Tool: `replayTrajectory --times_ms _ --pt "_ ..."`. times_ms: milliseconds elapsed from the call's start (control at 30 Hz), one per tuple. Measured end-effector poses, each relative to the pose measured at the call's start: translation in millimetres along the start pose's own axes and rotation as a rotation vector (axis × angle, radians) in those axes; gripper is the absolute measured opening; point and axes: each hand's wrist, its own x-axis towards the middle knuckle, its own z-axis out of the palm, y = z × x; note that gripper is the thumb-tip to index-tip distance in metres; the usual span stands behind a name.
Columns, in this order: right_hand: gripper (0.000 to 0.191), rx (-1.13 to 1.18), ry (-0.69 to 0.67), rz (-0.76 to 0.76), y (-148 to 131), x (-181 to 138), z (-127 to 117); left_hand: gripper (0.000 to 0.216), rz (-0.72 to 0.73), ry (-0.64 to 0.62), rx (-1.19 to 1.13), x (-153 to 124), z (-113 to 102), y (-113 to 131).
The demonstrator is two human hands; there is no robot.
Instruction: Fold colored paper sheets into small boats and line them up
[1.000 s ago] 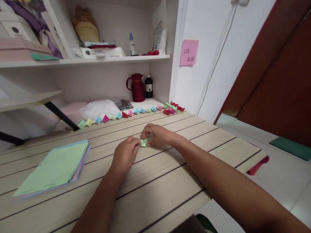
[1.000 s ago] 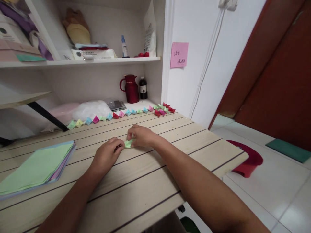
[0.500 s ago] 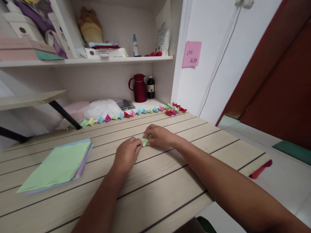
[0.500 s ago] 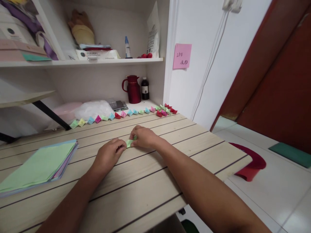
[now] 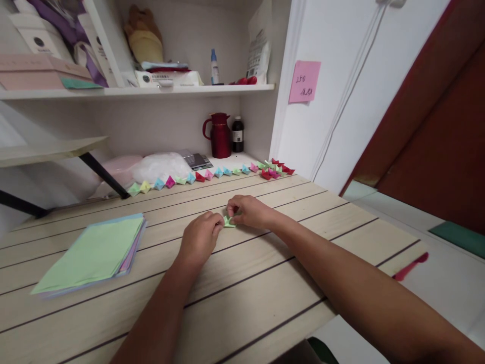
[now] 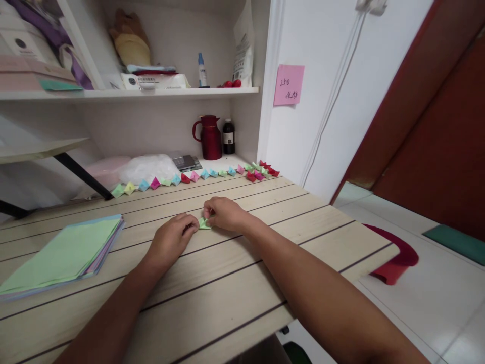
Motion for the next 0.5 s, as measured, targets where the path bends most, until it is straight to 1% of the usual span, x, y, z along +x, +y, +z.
replayTrajectory --times_ms 133,333,500 --pt "0.013 -0.038 -0.023 -0.005 0 0 0 0.015 -0.004 0.02 -0.017 0 2 -2" --pt "0.007 -0.094 -0.027 0.043 -5 0 -3 0.015 -0.024 0.009 -0.007 2 2 -1" --pt "0.008 -0.26 -0.037 -0.014 -13 0 -4 0.017 0.001 -0.014 0.074 3 -2 4"
